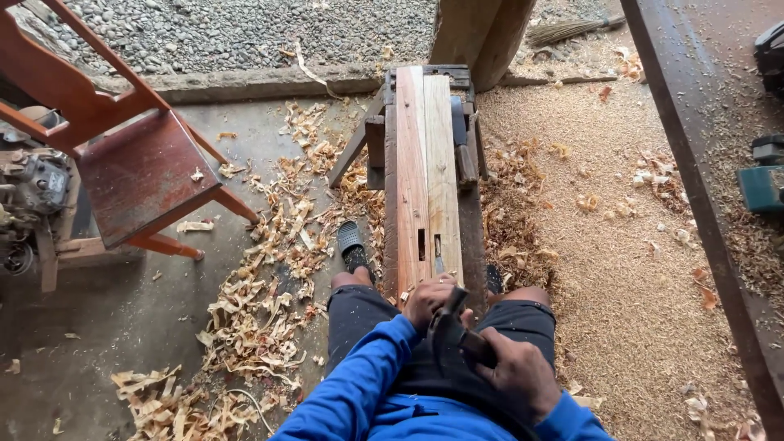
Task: Carving a rectangular hole in a wooden plank using a chisel and hammer.
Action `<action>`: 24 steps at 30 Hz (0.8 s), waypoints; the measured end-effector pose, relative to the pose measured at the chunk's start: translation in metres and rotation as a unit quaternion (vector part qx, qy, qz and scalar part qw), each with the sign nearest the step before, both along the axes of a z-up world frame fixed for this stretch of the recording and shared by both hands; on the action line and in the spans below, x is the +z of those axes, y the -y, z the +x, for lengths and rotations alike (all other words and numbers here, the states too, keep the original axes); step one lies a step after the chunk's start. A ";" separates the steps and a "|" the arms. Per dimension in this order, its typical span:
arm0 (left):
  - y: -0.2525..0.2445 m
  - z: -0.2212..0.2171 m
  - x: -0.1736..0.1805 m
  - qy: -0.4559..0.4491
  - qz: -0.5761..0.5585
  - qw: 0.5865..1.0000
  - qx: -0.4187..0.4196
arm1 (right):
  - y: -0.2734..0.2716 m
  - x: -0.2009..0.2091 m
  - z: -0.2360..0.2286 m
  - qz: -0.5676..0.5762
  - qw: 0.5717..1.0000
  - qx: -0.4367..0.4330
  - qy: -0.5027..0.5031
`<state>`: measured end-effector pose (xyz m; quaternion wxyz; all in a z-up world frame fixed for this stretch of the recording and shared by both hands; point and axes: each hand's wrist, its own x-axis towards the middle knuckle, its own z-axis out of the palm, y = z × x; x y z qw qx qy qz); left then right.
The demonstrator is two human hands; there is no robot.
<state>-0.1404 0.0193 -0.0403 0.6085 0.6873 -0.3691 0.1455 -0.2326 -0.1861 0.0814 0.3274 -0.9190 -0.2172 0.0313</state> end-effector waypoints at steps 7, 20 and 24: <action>0.004 -0.007 0.044 0.004 0.021 1.000 -0.018 | 0.019 -0.014 -0.023 0.116 0.982 0.055 0.139; 0.008 -0.008 0.037 0.023 0.060 0.997 -0.030 | 0.029 -0.043 -0.055 0.132 0.977 0.059 0.160; 0.009 0.009 -0.031 0.055 0.067 0.995 -0.045 | 0.046 -0.088 -0.011 -0.032 0.998 0.008 0.048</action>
